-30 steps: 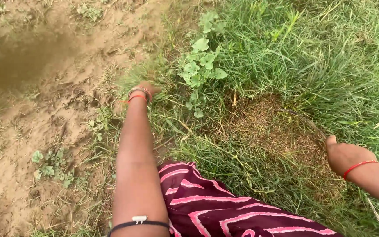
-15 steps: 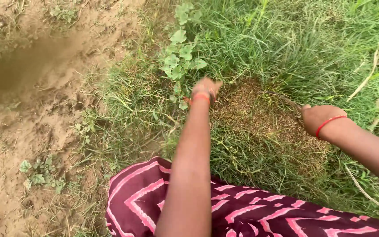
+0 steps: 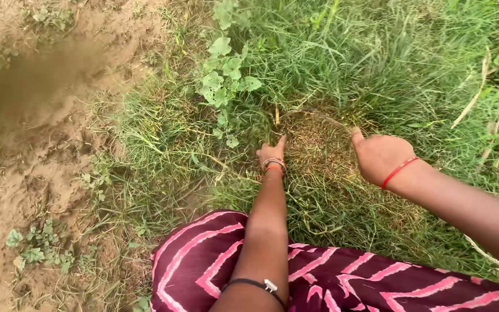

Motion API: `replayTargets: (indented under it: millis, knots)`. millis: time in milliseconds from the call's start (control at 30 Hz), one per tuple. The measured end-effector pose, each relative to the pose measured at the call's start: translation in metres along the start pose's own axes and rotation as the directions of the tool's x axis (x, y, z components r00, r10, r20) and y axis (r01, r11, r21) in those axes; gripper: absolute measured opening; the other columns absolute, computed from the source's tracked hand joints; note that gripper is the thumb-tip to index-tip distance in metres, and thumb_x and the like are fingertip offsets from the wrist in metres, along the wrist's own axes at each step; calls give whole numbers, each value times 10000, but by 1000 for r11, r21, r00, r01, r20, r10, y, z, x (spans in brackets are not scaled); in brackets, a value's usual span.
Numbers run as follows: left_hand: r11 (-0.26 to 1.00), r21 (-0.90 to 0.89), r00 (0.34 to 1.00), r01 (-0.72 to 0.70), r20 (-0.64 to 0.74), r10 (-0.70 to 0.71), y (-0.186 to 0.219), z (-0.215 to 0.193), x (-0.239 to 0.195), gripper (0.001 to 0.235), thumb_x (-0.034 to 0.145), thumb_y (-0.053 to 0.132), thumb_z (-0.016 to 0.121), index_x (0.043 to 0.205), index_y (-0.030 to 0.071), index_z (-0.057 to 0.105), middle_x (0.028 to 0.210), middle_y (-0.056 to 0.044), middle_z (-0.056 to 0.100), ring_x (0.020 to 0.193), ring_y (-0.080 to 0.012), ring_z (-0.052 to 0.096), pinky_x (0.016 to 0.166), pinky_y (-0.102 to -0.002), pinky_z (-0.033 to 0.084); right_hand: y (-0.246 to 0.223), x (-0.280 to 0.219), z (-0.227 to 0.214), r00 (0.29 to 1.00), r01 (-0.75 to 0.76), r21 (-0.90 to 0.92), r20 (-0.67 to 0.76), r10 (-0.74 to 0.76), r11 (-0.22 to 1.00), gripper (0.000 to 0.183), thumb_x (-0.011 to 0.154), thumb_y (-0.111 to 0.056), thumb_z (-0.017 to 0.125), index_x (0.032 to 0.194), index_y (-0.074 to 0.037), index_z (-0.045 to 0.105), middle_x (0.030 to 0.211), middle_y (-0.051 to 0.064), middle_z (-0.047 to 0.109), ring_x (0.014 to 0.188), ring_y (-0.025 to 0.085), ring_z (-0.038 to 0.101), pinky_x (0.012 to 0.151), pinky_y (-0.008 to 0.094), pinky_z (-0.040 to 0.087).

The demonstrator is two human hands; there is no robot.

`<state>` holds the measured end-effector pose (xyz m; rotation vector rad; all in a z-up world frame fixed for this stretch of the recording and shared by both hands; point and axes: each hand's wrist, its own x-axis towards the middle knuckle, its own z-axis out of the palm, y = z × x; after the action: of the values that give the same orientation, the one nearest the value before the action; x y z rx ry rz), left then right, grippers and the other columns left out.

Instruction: Using a small sickle to cut tall grass in a field by hand.

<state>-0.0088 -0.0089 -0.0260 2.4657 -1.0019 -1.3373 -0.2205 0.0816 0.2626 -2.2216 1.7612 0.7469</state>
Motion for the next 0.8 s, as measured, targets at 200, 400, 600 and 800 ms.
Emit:
replayTargets:
  millis: [200,400,600,800]
  knots:
    - [978,-199,996,-62,44,72,0,21,39,769,820,562,757,1334,7,619,1302,-235,633,1130,-405,656,922,-544,537,-14,18,0,990,-37,-49,137,44,998,634,960,-65,456,1569,-9,290,973,147,749,892,292,753,724,426,625]
    - [950,-310,987,-47,-163,-5,-5,14,10,515,998,465,554,1267,36,649,1084,-204,721,893,-371,731,780,-518,573,-33,41,31,975,29,-46,223,-18,999,649,975,-41,401,1591,17,206,985,144,739,899,273,752,742,401,626]
    - [957,-4,871,-291,-414,264,-4,-3,-6,392,1026,405,515,1118,67,690,1046,-166,690,849,-371,707,713,-512,575,-95,85,56,976,-14,153,218,-20,988,412,1017,-94,393,1398,53,446,1081,213,737,986,331,748,829,430,611]
    - [917,35,849,-397,-367,381,16,-48,-20,383,1054,411,495,1066,91,705,963,-160,738,867,-367,710,742,-501,557,-120,99,108,982,23,221,180,-64,975,447,922,-99,523,1349,30,494,1146,252,712,1061,361,711,918,449,584]
